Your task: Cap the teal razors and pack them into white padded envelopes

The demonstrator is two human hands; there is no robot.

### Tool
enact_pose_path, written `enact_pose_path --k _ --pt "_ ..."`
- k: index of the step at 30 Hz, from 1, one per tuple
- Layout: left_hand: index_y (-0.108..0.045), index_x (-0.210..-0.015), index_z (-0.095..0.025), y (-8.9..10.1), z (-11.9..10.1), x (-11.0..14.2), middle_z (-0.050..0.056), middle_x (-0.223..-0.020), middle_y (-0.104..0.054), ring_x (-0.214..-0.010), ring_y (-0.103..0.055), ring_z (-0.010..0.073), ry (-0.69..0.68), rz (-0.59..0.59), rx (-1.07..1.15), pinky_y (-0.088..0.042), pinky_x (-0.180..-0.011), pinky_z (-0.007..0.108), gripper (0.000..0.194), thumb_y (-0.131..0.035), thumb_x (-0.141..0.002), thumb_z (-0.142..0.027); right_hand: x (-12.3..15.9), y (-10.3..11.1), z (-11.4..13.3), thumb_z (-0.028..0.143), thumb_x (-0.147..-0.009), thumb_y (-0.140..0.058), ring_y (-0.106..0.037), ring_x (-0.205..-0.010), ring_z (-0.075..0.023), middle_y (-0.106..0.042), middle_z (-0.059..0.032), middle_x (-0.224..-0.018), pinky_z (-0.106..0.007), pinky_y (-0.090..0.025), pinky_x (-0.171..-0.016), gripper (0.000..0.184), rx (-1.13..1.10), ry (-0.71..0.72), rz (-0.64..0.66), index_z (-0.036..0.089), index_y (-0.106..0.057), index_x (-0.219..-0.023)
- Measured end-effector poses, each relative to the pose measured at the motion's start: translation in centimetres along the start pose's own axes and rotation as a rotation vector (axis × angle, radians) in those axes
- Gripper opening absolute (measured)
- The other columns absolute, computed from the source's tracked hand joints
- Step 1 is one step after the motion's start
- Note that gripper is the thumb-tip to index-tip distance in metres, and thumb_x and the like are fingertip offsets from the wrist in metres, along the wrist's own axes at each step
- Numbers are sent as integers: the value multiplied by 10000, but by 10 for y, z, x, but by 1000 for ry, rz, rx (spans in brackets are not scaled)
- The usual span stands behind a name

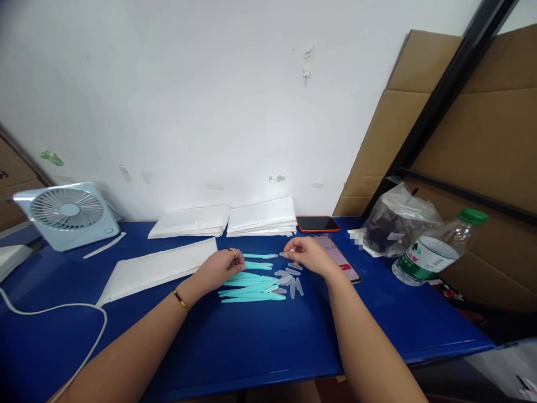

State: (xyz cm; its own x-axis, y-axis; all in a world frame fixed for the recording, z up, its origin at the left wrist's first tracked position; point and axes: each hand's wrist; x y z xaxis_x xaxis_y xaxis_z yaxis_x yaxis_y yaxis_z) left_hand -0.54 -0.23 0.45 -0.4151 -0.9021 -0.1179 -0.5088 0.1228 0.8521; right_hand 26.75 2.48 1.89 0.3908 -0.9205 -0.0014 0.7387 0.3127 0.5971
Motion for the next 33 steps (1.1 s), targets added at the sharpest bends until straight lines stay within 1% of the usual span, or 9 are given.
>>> enact_pose_path --k 2,4,8,14,19,24,28,30,33 --pt "-574 -806 -198 2 0 1 0 -712 -588 -634 -514 134 31 -24 85 -350 -550 232 181 -485 -808 -356 0 -3 2 389 -738 -611 -560 -557 -124 -585 5 -616 -225 -418 -517 241 -94 34 35 168 -635 -830" --pt "-550 -816 -197 2 0 1 -13 -686 -573 -597 -488 122 45 -21 199 -341 -526 225 207 -453 -823 -380 -2 -7 2 385 -722 -629 -572 -594 -137 -609 -7 -636 -240 -439 -541 237 -114 73 0 171 -653 -818" --pt "-518 -811 -187 2 2 0 -23 -678 -558 -582 -466 105 66 -7 396 -351 -534 215 256 -402 -839 -414 -6 -15 -1 373 -691 -667 -599 -697 -169 -661 -50 -782 -289 -487 -630 206 -99 213 -204 180 -673 -763" --pt "-509 -792 -180 3 6 -2 -31 -660 -516 -593 -452 103 83 -35 450 -360 -564 222 257 -417 -823 -417 -4 -17 5 326 -718 -663 -620 -761 -186 -664 -56 -804 -307 -497 -683 134 -90 336 -261 198 -694 -737" --pt "-516 -799 -176 3 4 -2 -30 -658 -517 -581 -436 102 83 -34 429 -339 -539 218 266 -414 -824 -421 -3 -18 9 320 -710 -674 -625 -761 -184 -667 -53 -812 -304 -504 -686 124 -96 342 -237 202 -699 -736" --pt "-534 -826 -179 -4 4 -4 -26 -657 -549 -581 -470 106 72 -12 396 -348 -531 216 268 -411 -840 -416 -5 -31 12 309 -721 -663 -630 -766 -184 -676 -57 -826 -302 -511 -698 113 -84 364 -157 205 -705 -727" --pt "-584 -915 -199 -4 2 -5 18 -820 -619 -771 -551 156 38 -102 204 -409 -673 258 215 -486 -818 -364 -10 -37 8 277 -745 -632 -631 -777 -179 -679 -52 -842 -295 -506 -701 101 -27 369 -169 209 -706 -752" --pt "-600 -971 -224 -1 -1 -3 32 -940 -621 -890 -543 185 -1 -139 81 -404 -763 283 230 -556 -779 -343 -11 -32 5 271 -747 -622 -628 -810 -186 -684 -49 -878 -309 -498 -735 111 45 349 -194 217 -708 -792" --pt "-633 -927 -241 4 -4 2 25 -931 -620 -902 -540 200 -62 -38 -24 -388 -781 292 225 -606 -743 -368 -8 -15 -1 262 -739 -616 -623 -807 -190 -689 -41 -872 -312 -479 -748 122 197 288 -177 225 -714 -802"
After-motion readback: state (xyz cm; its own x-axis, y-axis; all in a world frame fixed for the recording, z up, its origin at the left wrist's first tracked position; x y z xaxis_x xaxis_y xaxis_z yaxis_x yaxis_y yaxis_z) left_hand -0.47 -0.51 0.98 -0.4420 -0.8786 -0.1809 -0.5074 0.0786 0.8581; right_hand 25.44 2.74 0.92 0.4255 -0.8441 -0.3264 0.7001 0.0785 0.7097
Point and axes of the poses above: each hand's wrist, its own x-axis away from the middle knuckle, its own y-axis out of the back of the hand, z = x × y
